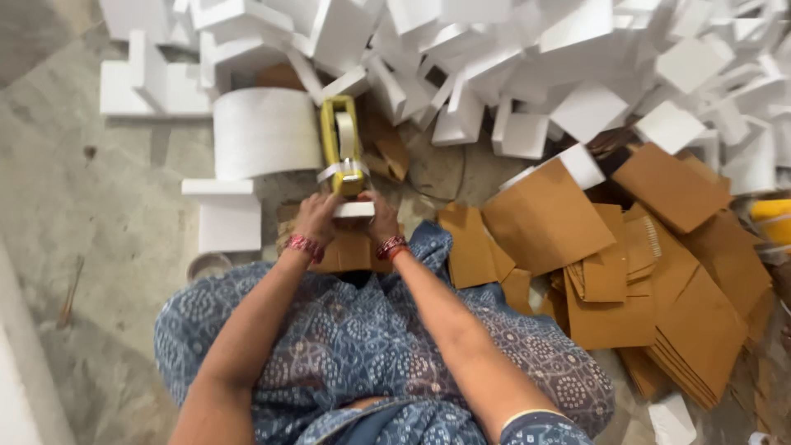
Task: The person sits on the floor and repeatedly places white foam pieces into brown cardboard boxes, then uses a tape dispenser to seal the boxes. The person handles the foam and boxes one at a time, stacking the sealed boxes nearby.
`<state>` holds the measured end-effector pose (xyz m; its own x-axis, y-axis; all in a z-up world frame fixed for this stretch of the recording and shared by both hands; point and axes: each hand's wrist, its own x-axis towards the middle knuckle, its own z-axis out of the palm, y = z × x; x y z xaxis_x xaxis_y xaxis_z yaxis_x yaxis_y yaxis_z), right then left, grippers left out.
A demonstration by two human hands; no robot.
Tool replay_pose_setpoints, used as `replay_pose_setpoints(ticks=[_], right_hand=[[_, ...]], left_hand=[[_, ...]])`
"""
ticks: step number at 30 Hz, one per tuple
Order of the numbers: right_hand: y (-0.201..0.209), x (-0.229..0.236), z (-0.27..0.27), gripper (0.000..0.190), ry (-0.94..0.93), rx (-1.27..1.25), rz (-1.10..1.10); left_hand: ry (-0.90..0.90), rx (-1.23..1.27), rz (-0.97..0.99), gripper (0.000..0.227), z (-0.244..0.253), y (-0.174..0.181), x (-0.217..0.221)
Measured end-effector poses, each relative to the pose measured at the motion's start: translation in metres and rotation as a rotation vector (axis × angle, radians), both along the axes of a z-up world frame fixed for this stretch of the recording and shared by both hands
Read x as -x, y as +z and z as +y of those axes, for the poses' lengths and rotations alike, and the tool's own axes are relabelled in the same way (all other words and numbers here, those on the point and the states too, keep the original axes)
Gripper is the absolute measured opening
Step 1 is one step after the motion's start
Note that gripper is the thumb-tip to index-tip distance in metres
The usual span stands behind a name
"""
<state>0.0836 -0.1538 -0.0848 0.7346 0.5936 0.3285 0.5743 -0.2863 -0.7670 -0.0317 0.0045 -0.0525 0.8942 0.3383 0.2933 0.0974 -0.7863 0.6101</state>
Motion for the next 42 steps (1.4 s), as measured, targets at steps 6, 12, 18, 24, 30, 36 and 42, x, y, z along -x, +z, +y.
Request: replay_pose_setpoints(ticks=[6, 12, 18, 24, 30, 36, 42], right_hand=[[-0.021, -0.022, -0.020, 0.051, 0.107, 0.234, 0.145], [0.053, -0.129, -0.025, 0.085, 0.405, 0.640, 0.166], [0.037, -0.116, 0.049, 0.042, -0.023, 0.549, 0.362], [-0.007, -0.096, 0.064, 0.037, -0.152, 0.260, 0.620], [0.005, -0.019, -0.009, 0.024, -0.076, -0.027, 0.716], [0.007, 0.048, -0.053, 0.024, -0.145, -0.285, 1.401], [-0.025, 0.052, -0.046, 0.026, -0.164, -0.138, 1.259]], left_hand=[[0.173, 0.236, 0.036, 0.044, 0.018, -0.005, 0.017], [0.073, 0.405, -0.066, 0.050, 0.001, -0.002, -0.021], [0.061, 0.670, 0.078, 0.049, -0.006, -0.028, -0.030], [0.079, 0.672, 0.126, 0.049, -0.012, -0.026, -0.028], [0.096, 0.631, 0.149, 0.046, -0.009, -0.013, -0.031], [0.127, 0.606, 0.195, 0.044, -0.011, -0.001, -0.029], [0.102, 0.664, 0.223, 0.047, -0.012, 0.009, -0.024]])
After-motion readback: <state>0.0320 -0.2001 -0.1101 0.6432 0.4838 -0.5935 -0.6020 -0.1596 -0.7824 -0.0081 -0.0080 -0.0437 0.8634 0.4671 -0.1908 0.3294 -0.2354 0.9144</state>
